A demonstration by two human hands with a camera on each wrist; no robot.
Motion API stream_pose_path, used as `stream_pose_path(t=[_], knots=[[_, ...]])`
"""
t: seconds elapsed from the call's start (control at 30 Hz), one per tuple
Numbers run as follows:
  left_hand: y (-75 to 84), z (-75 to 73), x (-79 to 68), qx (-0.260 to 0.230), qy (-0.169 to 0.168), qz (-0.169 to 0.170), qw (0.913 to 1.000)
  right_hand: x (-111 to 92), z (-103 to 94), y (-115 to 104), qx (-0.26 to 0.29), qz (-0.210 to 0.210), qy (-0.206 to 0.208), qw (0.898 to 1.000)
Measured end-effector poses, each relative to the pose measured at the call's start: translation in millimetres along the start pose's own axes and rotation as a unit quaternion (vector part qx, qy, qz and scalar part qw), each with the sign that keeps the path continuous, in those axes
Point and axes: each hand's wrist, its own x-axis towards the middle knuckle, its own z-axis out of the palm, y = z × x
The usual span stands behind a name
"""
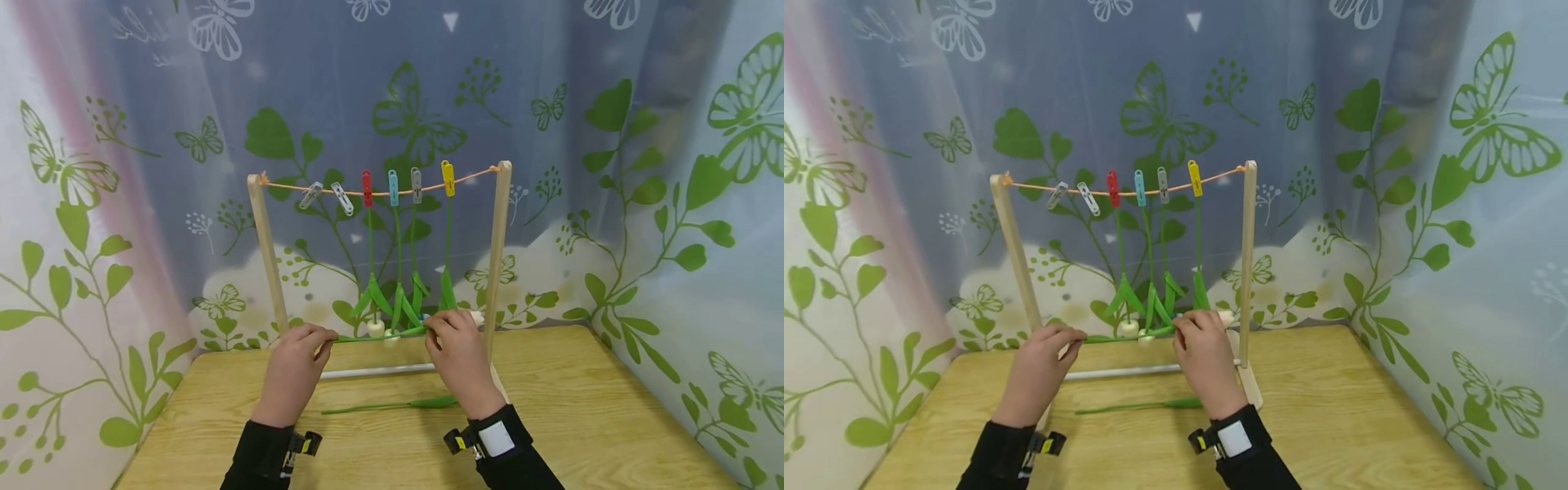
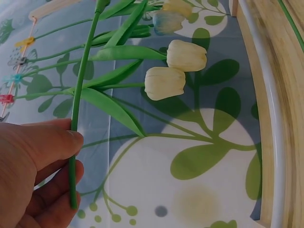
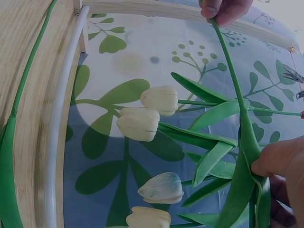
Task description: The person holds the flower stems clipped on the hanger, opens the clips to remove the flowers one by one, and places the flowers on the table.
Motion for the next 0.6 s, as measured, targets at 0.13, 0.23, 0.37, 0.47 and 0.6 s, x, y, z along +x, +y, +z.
stream_pose_path(t=[0.13, 0.23, 0.37, 0.47, 0.6], knots=[[1.4, -1.1, 0.2, 0.002, -0.009, -0.004, 1.0, -0.3, 0.6, -0.5, -0.001, 0.006, -0.005, 1.0], [1.7, 0.1, 0.1, 0.008, -0.017, -0.004, 0.9998, -0.9, 1.3, -0.7, -0.004, 0.012, -0.011, 1.0], [1.3, 2.3, -1.7, 0.009, -0.029, -0.009, 0.9995, -1.8, 1.2, -1.8, -0.009, 0.021, -0.023, 0.999], [0.7, 3.4, -3.4, 0.008, -0.035, -0.014, 0.9993, -2.9, 1.6, -2.5, -0.01, 0.026, -0.032, 0.999], [-0.2, 4.7, -4.0, 0.013, -0.039, -0.015, 0.999, -3.9, 2.5, -3.1, -0.007, 0.034, -0.044, 0.998]])
